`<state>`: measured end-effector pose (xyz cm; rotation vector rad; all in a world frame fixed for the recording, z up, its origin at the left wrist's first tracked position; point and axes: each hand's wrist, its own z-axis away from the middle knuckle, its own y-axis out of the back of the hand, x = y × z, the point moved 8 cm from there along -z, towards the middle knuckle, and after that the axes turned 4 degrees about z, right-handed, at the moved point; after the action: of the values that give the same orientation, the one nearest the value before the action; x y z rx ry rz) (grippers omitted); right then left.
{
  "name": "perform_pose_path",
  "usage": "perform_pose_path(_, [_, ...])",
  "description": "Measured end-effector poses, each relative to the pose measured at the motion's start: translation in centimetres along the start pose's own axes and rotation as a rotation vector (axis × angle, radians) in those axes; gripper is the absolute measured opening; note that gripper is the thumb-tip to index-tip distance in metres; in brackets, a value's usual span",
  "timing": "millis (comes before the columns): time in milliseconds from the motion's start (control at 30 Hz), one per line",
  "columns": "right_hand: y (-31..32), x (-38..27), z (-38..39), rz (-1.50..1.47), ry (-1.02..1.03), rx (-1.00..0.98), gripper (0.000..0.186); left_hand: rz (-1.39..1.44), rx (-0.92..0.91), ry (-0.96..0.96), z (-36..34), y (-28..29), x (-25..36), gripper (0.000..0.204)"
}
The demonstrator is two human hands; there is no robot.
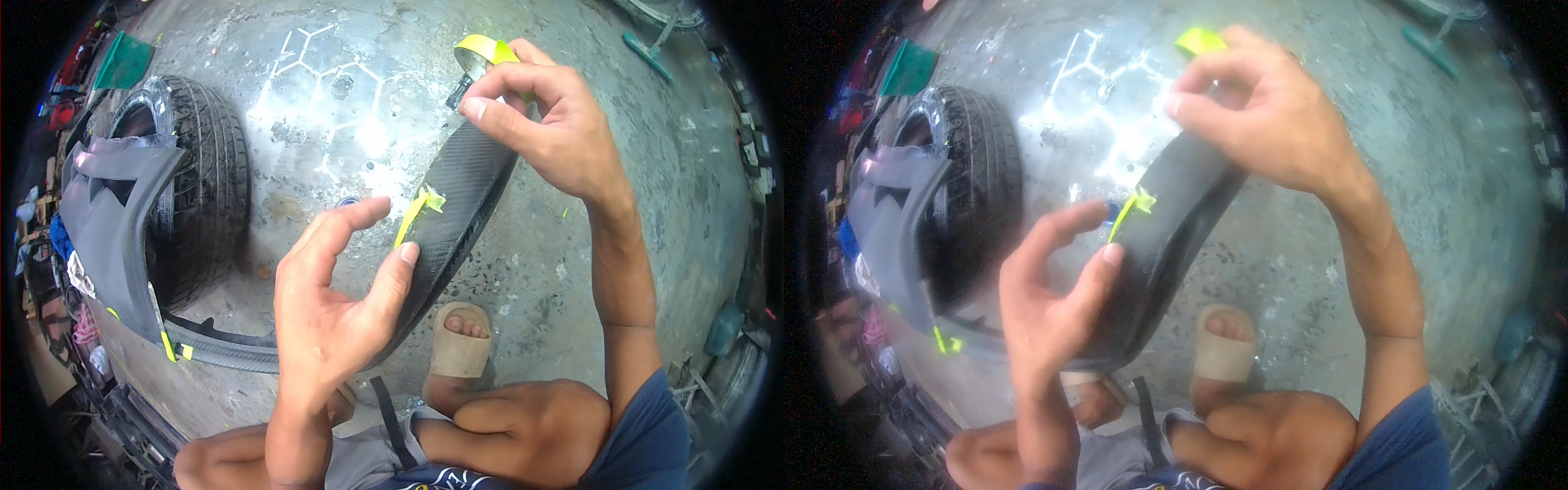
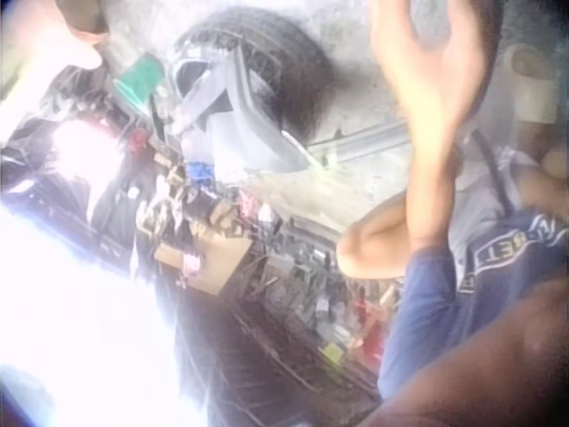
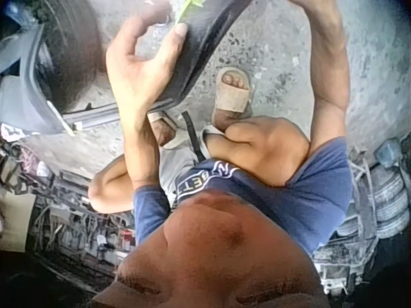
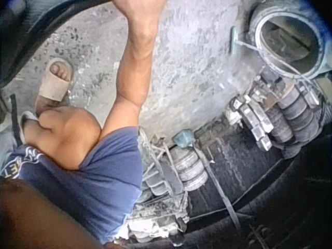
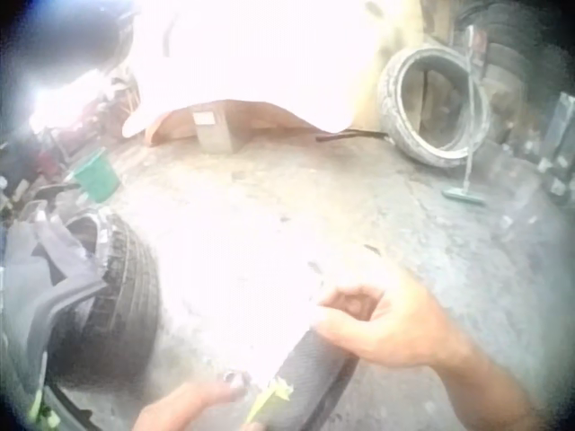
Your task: The person applies adhesive from a small container to the edge of a carbon-fiber textured auto body panel using a thin spreader tool, then presses a strip of yellow tape onto the panel surface.
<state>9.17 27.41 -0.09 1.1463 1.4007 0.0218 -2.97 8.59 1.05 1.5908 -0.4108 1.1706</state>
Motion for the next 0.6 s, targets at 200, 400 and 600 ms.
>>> perform_pose_path(200, [-1.2,-3.0,0.4,-0.04,0.291,-0.159,0.029,0.001,0.082,-0.145,0.8,0.1,0.7,0.014])
perform_pose_path(400, [-3.5,-4.5,0.1,-0.21,0.434,-0.293,0.028,0.012,0.128,-0.238,0.5,0.2,1.1,0.008])
perform_pose_path(600, [-4.7,-4.8,-0.4,-0.183,0.484,-0.348,0.025,0.068,0.167,-0.108,1.1,0.3,-0.2,0.019])
